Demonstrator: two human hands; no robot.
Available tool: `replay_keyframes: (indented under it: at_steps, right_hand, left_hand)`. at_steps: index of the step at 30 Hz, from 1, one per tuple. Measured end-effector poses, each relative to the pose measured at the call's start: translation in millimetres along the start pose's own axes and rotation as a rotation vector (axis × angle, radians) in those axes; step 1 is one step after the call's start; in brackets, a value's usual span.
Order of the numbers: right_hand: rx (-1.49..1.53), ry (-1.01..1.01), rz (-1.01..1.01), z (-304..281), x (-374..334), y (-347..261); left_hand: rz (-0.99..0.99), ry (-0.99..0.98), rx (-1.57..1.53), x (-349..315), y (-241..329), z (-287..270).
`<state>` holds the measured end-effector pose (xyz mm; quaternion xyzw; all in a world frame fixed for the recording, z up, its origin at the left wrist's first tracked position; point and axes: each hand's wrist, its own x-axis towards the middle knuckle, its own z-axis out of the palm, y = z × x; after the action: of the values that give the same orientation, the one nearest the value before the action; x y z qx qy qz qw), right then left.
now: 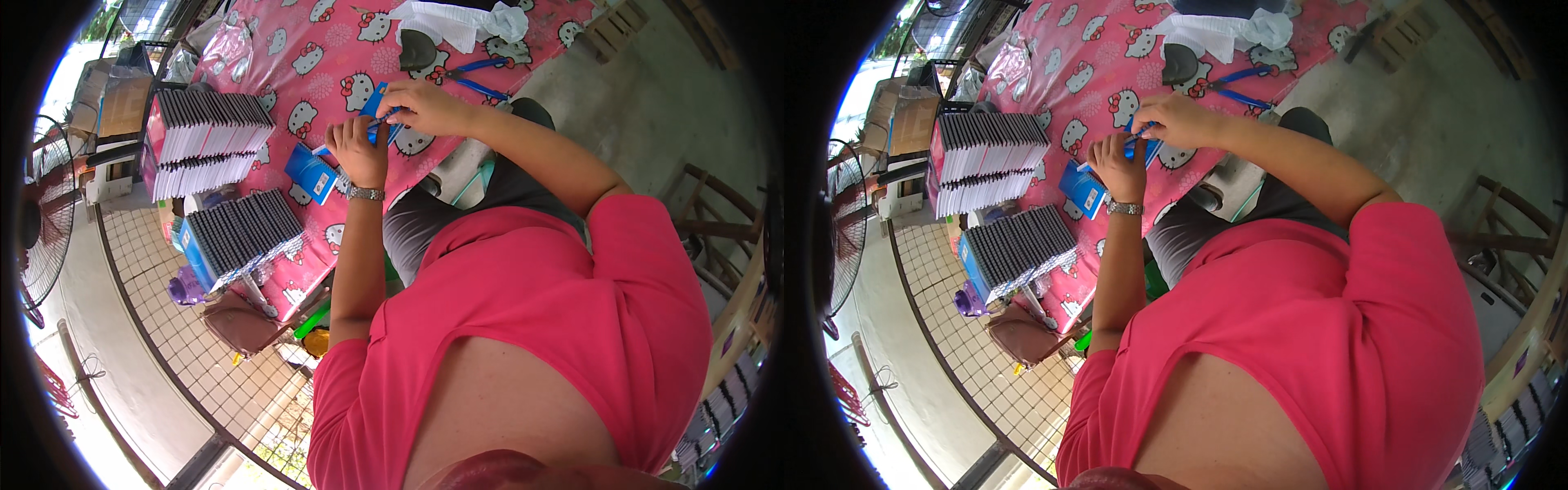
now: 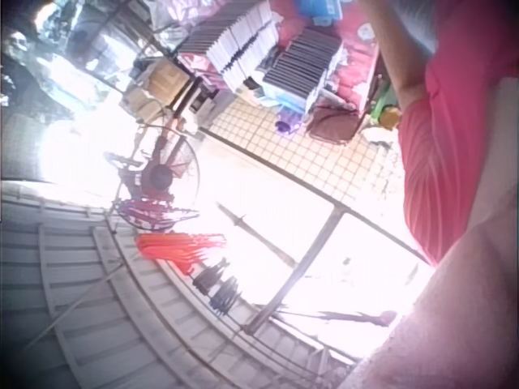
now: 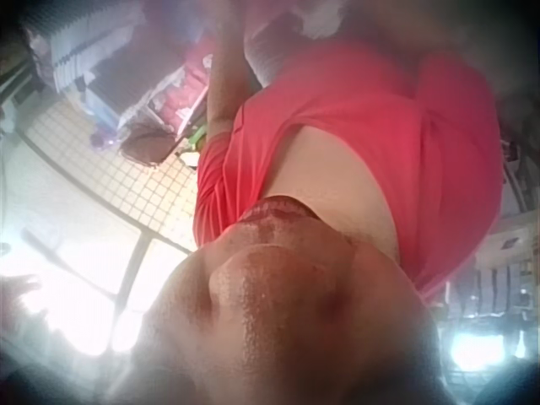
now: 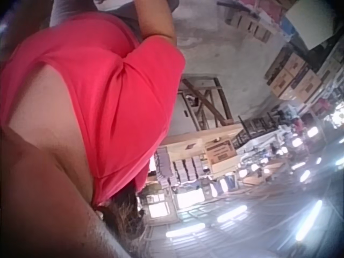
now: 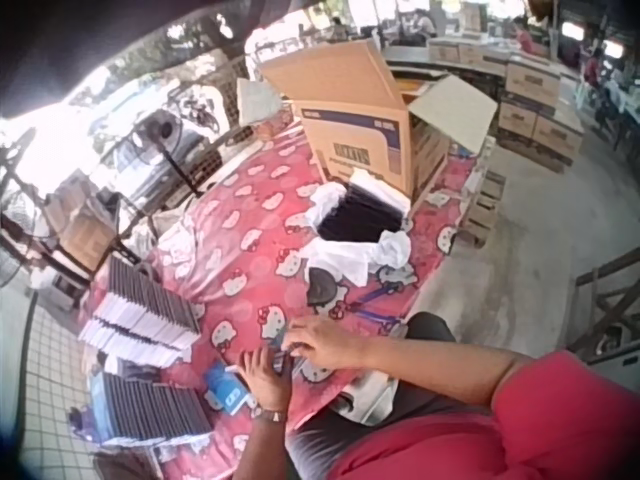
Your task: The person prepares small blue spiral notebooks by peeling a small item from the cover and stacking them on a table, eventually moving toward a cardboard box.
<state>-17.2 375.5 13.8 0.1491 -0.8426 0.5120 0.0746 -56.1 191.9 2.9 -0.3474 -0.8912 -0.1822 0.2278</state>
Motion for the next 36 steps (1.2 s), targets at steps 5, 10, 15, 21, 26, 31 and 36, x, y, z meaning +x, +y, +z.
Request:
replay_keyframes:
  at_steps: [5, 10, 15, 21, 26, 31, 36]
  right_hand:
    - [-0.177, -0.028, -0.05, -8, -7, -12]
    - [-0.39, -0.27, 0.227, -16, 4, -45]
    - [-0.376, -0.126, -0.145, -18, 4, -39]
    - [-0.188, -0.287, -0.241, -29, 26, -19]
    - [-0.055, -0.506, 0.282, -21, 43, -7]
    - [-0.581, -0.083, 0.158, -45, 68, 30]
    - [-0.79, -0.195, 0.521, -44, 61, 57]
  left_hand:
    - [0.051, -0.069, -0.075, -5, 2, -8]
    - [0.059, -0.222, -0.09, -12, -7, -19]
    - [0.066, -0.226, -0.126, -1, -8, -23]
    - [0.083, -0.216, -0.137, 4, -12, -16]
    - [0.053, -0.215, -0.19, 3, -12, -9]
    - [0.024, -0.257, -0.132, -4, -23, -9]
    - [-0.199, -0.187, 0.047, -13, -1, -21]
